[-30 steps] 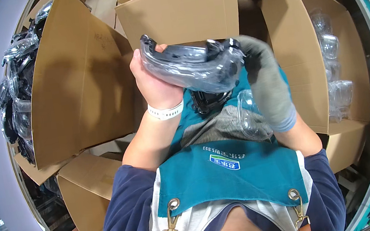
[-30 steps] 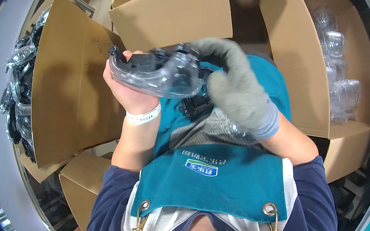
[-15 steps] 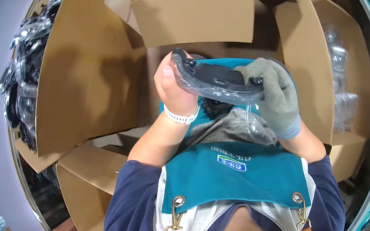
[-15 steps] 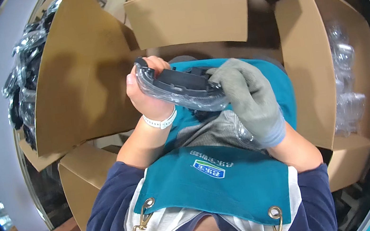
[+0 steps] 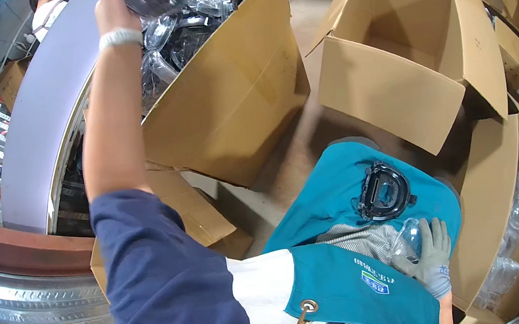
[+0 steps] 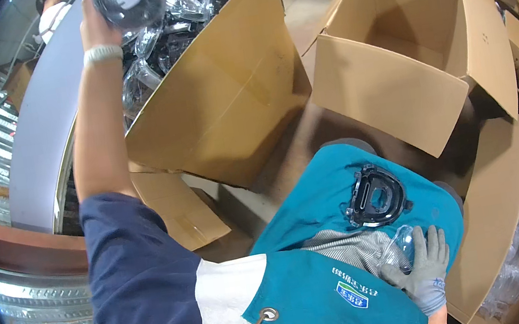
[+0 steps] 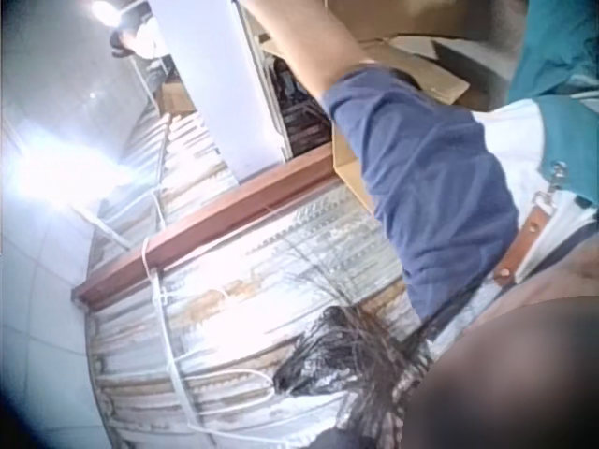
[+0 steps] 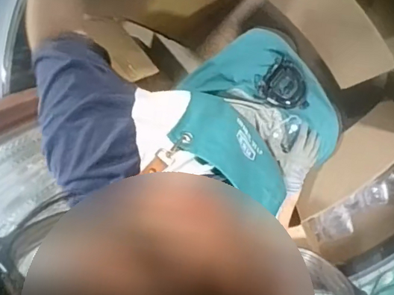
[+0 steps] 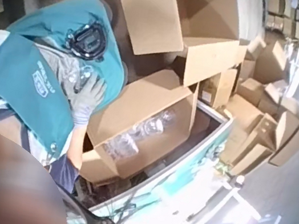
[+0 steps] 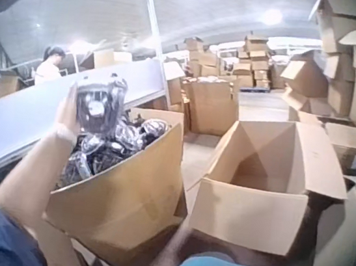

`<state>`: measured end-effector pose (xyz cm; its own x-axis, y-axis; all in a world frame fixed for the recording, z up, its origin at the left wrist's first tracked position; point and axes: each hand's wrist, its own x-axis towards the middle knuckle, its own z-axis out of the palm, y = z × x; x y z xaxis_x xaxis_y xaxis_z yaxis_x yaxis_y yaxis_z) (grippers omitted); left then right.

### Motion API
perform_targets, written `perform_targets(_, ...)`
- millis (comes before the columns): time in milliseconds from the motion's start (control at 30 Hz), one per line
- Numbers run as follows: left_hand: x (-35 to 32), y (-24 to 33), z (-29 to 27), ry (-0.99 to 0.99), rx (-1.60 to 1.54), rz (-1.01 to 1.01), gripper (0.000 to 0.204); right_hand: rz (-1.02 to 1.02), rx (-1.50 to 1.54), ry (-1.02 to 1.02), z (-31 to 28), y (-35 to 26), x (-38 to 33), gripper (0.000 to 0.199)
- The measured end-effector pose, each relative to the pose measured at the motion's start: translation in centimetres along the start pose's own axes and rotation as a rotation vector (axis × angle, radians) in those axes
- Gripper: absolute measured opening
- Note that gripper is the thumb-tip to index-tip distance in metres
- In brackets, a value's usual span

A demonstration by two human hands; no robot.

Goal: The person assembles black plastic housings with clear plastic lenses by hand, taking the components out of cardboard boxes and fitting them together.

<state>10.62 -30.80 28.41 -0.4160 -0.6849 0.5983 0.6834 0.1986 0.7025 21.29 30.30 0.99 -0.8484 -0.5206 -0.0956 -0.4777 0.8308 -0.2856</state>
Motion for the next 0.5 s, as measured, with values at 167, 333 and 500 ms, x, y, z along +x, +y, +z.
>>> perform_targets(167,7.0,0.1,-1.1,0.292,0.131,-0.133,0.046,0.034,0.015,-0.005,-0.1,-0.1,0.3,0.092)
perform_targets(333,10.5,-4.0,-5.9,0.460,1.787,-0.155,0.102,0.052,0.020,0.011,0.3,-0.1,0.0,0.091)
perform_targets(500,10.9,-5.8,-7.4,-0.775,1.996,-0.349,0.066,0.070,-0.003,0.028,0.5,-0.2,-0.5,0.092)
